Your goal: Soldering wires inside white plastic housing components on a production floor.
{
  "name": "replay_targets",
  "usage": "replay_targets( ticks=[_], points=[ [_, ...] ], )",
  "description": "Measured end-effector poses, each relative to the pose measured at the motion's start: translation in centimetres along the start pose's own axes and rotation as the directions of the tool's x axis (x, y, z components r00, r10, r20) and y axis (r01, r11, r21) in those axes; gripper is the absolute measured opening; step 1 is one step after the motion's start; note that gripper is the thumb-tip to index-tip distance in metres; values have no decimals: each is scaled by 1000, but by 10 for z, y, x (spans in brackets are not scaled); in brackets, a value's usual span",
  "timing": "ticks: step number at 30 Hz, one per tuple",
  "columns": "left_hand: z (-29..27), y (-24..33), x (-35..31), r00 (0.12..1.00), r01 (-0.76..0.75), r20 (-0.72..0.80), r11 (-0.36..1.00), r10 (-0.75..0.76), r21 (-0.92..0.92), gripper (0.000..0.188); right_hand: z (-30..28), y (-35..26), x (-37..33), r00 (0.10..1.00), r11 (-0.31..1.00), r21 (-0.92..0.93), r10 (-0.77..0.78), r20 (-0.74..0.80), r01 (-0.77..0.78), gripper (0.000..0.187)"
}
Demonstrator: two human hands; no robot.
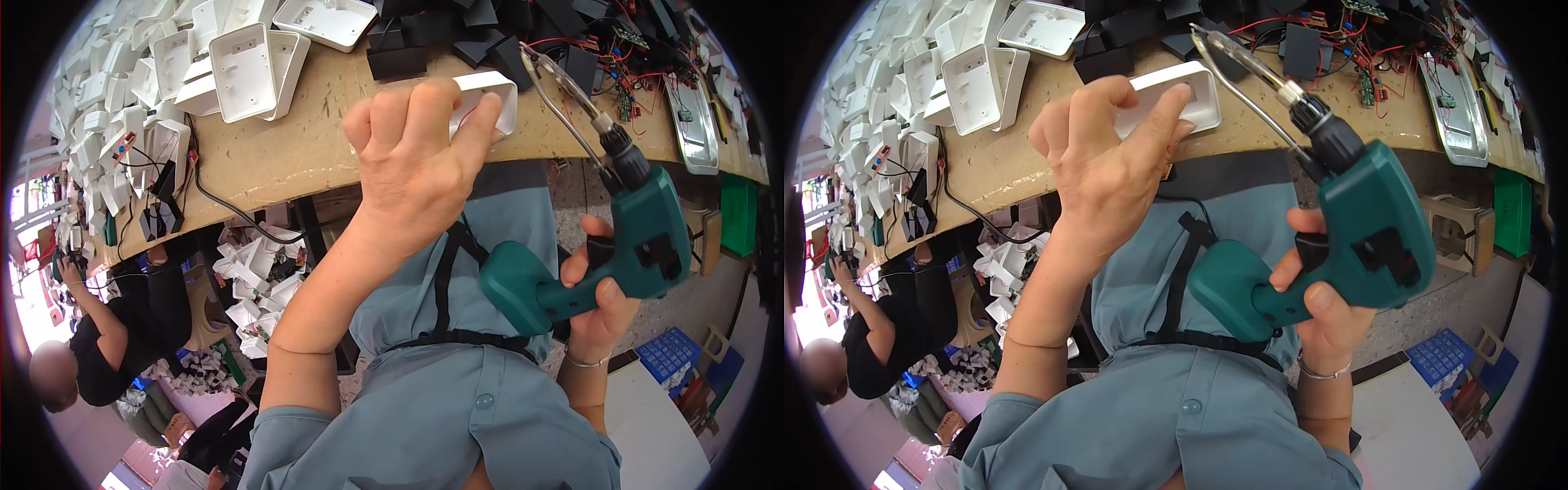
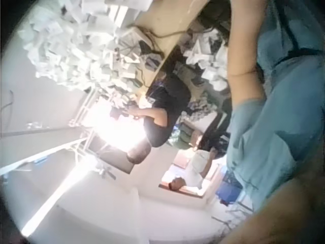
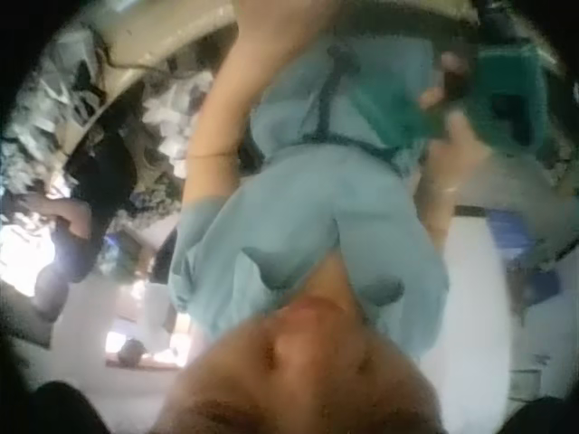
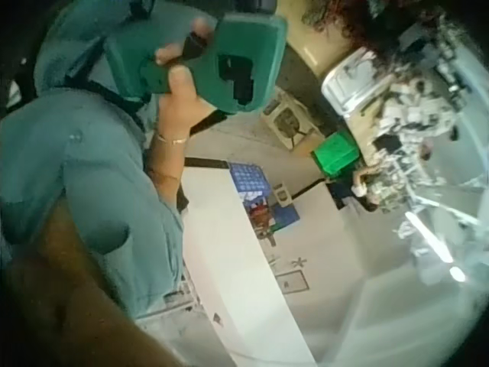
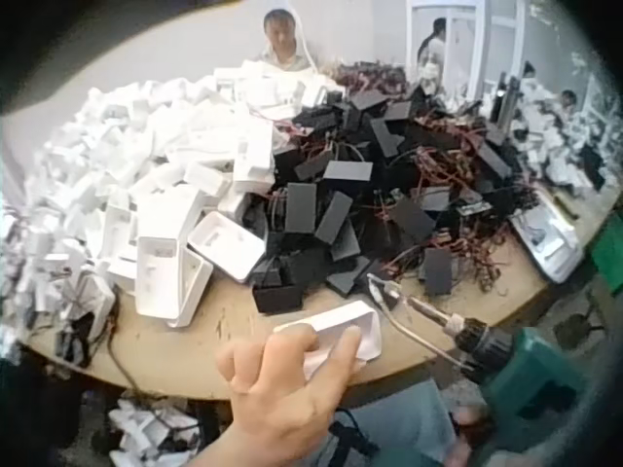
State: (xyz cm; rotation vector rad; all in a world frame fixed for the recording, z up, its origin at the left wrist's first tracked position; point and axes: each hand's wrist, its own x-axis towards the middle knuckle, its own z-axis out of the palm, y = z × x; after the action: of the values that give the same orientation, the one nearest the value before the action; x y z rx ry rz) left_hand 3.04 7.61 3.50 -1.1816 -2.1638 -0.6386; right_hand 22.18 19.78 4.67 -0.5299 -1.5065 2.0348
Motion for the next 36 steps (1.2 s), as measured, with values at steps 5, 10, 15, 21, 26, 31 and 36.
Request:
replay_targets(
  ticks=[5,10,15,21,26,31,36],
  points=[
    [-10,-1,2,987,17,163,994,1,-107,31,5,5,9,999,999,51,0,37,-1,69],
    [-27,-1,13,841,313,532,889,-96,-335,29,8,7,13,999,997,73,-5,49,1,68],
    [-33,-9,11,871,289,491,807,1,-515,30,5,7,13,999,996,94,-1,42,-3,68],
    [-29,-3,1,754,654,604,374,-257,-658,29,3,8,13,999,995,96,-8,42,4,68],
    [-12,-5,-7,842,538,468,467,-269,-701,23,1,9,12,999,994,108,-16,48,11,67],
    [7,-8,-9,995,70,-27,845,-100,-531,17,0,6,11,998,995,101,-17,55,12,67],
    [10,-11,-6,994,-85,-91,966,64,-243,26,-8,3,5,998,998,40,-51,49,49,68]
  ],
)
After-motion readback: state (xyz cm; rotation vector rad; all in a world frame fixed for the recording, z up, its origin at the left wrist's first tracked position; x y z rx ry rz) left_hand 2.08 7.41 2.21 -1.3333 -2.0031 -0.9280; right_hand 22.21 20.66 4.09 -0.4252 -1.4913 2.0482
